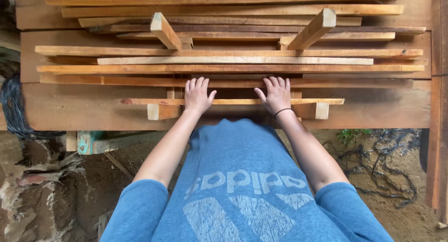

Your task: Organizing and sorting thin wooden strips into a storage rack.

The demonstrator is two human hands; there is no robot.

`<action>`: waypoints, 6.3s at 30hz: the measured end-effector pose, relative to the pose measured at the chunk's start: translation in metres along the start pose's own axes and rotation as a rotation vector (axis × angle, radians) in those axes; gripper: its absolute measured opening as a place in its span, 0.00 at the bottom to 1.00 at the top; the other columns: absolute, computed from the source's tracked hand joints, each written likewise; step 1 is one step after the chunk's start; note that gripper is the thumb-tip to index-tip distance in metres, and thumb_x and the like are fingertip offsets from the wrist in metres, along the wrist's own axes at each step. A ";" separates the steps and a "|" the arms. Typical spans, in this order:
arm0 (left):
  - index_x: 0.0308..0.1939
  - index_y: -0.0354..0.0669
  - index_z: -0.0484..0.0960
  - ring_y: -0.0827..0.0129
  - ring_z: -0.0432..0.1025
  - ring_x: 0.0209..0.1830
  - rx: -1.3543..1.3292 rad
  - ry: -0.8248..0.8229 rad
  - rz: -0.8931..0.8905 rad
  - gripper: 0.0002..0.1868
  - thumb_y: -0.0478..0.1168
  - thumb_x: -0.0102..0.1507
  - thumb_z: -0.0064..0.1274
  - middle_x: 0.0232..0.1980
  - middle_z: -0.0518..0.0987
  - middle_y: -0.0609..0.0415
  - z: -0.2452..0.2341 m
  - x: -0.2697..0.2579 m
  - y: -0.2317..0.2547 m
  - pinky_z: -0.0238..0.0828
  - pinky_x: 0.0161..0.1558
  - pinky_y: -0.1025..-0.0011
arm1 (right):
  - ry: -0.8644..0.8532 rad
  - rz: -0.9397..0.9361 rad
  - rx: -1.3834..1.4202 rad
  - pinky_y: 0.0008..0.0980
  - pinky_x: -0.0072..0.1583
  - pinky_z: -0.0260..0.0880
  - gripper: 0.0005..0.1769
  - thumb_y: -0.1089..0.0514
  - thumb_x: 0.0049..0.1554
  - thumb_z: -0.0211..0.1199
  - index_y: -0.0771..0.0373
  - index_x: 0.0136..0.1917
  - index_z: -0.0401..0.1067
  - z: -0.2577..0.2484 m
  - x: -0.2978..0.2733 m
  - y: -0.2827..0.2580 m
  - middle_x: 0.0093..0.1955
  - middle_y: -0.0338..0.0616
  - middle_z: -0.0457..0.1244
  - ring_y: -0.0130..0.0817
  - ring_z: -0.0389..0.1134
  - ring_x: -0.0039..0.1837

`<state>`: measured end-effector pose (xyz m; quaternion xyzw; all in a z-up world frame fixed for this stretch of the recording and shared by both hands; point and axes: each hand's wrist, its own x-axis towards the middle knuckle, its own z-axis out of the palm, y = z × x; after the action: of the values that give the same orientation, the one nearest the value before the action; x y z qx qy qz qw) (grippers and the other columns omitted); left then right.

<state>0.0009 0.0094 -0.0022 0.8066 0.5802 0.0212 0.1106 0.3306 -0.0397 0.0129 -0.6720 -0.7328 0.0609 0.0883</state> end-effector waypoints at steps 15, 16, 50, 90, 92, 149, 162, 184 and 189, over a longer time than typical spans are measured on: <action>0.58 0.53 0.75 0.55 0.69 0.59 0.073 -0.263 -0.063 0.22 0.51 0.63 0.59 0.54 0.77 0.54 0.059 0.041 -0.041 0.52 0.69 0.50 | -0.220 0.066 -0.108 0.51 0.72 0.52 0.29 0.35 0.58 0.63 0.49 0.67 0.66 0.034 0.015 0.014 0.57 0.39 0.63 0.41 0.63 0.64; 0.58 0.53 0.75 0.55 0.69 0.59 0.077 -0.265 -0.063 0.22 0.51 0.63 0.59 0.54 0.77 0.54 0.050 0.043 -0.043 0.52 0.69 0.50 | -0.220 0.067 -0.104 0.51 0.72 0.52 0.29 0.35 0.58 0.63 0.49 0.67 0.66 0.028 0.020 0.011 0.57 0.39 0.63 0.41 0.63 0.64; 0.70 0.51 0.69 0.56 0.62 0.71 -0.056 0.004 0.086 0.33 0.62 0.67 0.50 0.71 0.68 0.54 -0.006 0.002 0.011 0.54 0.70 0.53 | 0.061 -0.011 0.164 0.46 0.70 0.58 0.33 0.28 0.58 0.62 0.45 0.69 0.69 -0.002 0.008 -0.011 0.69 0.30 0.60 0.37 0.62 0.68; 0.65 0.40 0.78 0.49 0.65 0.73 -0.128 0.043 0.001 0.29 0.56 0.68 0.53 0.74 0.67 0.45 -0.052 0.045 0.001 0.62 0.69 0.47 | 0.409 -0.102 0.063 0.39 0.60 0.64 0.18 0.39 0.58 0.66 0.46 0.57 0.74 0.003 0.032 -0.003 0.54 0.33 0.64 0.36 0.66 0.60; 0.58 0.49 0.79 0.54 0.72 0.61 -0.110 0.091 0.007 0.24 0.59 0.67 0.50 0.60 0.74 0.53 -0.007 0.052 -0.007 0.67 0.59 0.50 | 0.345 -0.108 0.087 0.39 0.59 0.65 0.19 0.39 0.56 0.67 0.46 0.57 0.75 0.017 0.021 -0.004 0.54 0.33 0.64 0.35 0.67 0.59; 0.54 0.64 0.84 0.70 0.75 0.54 -0.112 0.110 0.186 0.21 0.52 0.58 0.65 0.53 0.81 0.71 -0.040 0.006 -0.016 0.66 0.57 0.63 | 0.351 -0.334 -0.078 0.35 0.60 0.61 0.18 0.42 0.58 0.63 0.48 0.59 0.73 -0.093 0.012 -0.042 0.52 0.32 0.65 0.31 0.67 0.56; 0.47 0.63 0.86 0.72 0.72 0.49 -0.256 0.210 0.264 0.18 0.53 0.54 0.68 0.45 0.79 0.71 -0.120 -0.044 0.000 0.64 0.54 0.68 | 0.273 -0.286 0.104 0.36 0.62 0.61 0.16 0.47 0.60 0.64 0.51 0.60 0.76 -0.134 -0.028 -0.052 0.56 0.32 0.68 0.33 0.69 0.59; 0.49 0.57 0.81 0.65 0.70 0.55 -0.100 -0.146 0.145 0.20 0.43 0.52 0.64 0.50 0.76 0.66 -0.006 -0.033 -0.018 0.63 0.58 0.60 | -0.231 -0.165 0.012 0.38 0.57 0.70 0.22 0.53 0.44 0.72 0.53 0.53 0.73 -0.020 -0.017 -0.031 0.54 0.34 0.63 0.36 0.66 0.59; 0.52 0.57 0.73 0.62 0.77 0.50 -0.050 -0.132 0.164 0.22 0.41 0.55 0.58 0.46 0.79 0.62 -0.022 -0.031 -0.007 0.65 0.57 0.58 | -0.284 -0.080 -0.033 0.41 0.64 0.65 0.24 0.49 0.51 0.67 0.47 0.60 0.66 -0.040 -0.019 -0.033 0.51 0.33 0.66 0.37 0.71 0.58</action>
<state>-0.0189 -0.0142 0.0211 0.8481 0.5028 -0.0086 0.1668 0.3087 -0.0626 0.0574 -0.6284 -0.7649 0.1395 -0.0250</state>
